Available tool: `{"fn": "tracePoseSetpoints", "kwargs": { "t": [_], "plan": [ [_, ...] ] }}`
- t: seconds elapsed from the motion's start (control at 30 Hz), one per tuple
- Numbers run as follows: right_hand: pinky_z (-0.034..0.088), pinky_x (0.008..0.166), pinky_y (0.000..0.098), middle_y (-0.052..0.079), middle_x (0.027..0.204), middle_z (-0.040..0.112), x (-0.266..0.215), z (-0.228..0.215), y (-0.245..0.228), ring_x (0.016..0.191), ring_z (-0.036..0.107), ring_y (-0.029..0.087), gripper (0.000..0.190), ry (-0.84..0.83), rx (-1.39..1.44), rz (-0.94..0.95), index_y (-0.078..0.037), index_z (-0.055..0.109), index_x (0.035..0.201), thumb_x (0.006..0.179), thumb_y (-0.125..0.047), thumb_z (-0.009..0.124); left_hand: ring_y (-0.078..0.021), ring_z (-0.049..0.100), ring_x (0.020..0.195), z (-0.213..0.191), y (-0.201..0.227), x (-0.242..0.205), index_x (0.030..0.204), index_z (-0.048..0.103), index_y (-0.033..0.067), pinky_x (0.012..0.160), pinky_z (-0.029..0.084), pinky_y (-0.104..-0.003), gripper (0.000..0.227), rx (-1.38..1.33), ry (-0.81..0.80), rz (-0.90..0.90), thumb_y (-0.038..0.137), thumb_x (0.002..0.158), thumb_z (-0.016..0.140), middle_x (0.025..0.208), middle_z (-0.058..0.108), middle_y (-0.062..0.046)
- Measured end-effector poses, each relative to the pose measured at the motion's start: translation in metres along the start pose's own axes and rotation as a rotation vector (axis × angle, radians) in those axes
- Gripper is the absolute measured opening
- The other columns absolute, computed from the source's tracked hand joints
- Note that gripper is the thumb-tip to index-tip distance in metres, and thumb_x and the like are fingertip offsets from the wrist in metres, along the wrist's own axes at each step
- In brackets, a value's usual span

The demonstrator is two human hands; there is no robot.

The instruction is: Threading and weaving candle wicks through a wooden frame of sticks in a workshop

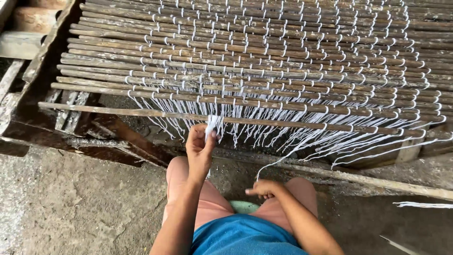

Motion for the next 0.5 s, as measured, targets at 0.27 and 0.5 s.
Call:
{"fn": "tracePoseSetpoints", "kwargs": {
  "t": [0.27,0.5],
  "plan": [
    [0.054,0.075,0.0322,0.011,0.085,0.067,-0.167,-0.084,-0.233,0.079,0.06,0.02,0.015,0.664,0.643,-0.755,-0.005,0.068,0.104,0.097,-0.018,0.067,-0.0083,0.045,0.056,-0.004,-0.015,-0.006,0.107,0.063,0.0038,0.054,0.037,-0.022,0.009,-0.021,0.006,-0.028,0.012,0.103,0.061,0.069,0.066,-0.011],
    [0.046,0.064,0.0259,0.01,0.079,0.059,-0.208,-0.105,-0.266,0.069,0.05,0.013,0.009,0.533,1.29,-1.169,-0.004,0.057,0.104,0.098,-0.01,0.059,-0.0193,0.062,0.071,0.003,-0.002,-0.001,0.094,0.062,0.0027,0.069,0.048,-0.03,0.009,-0.091,0.057,0.024,0.01,0.101,0.063,0.087,0.072,-0.019]
  ]
}}
Point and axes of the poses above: each hand's wrist, its own x-axis towards the middle knuckle, its own z-axis out of the palm, y = z × x, the point moved 2 cm from there along x, towards the middle knuckle
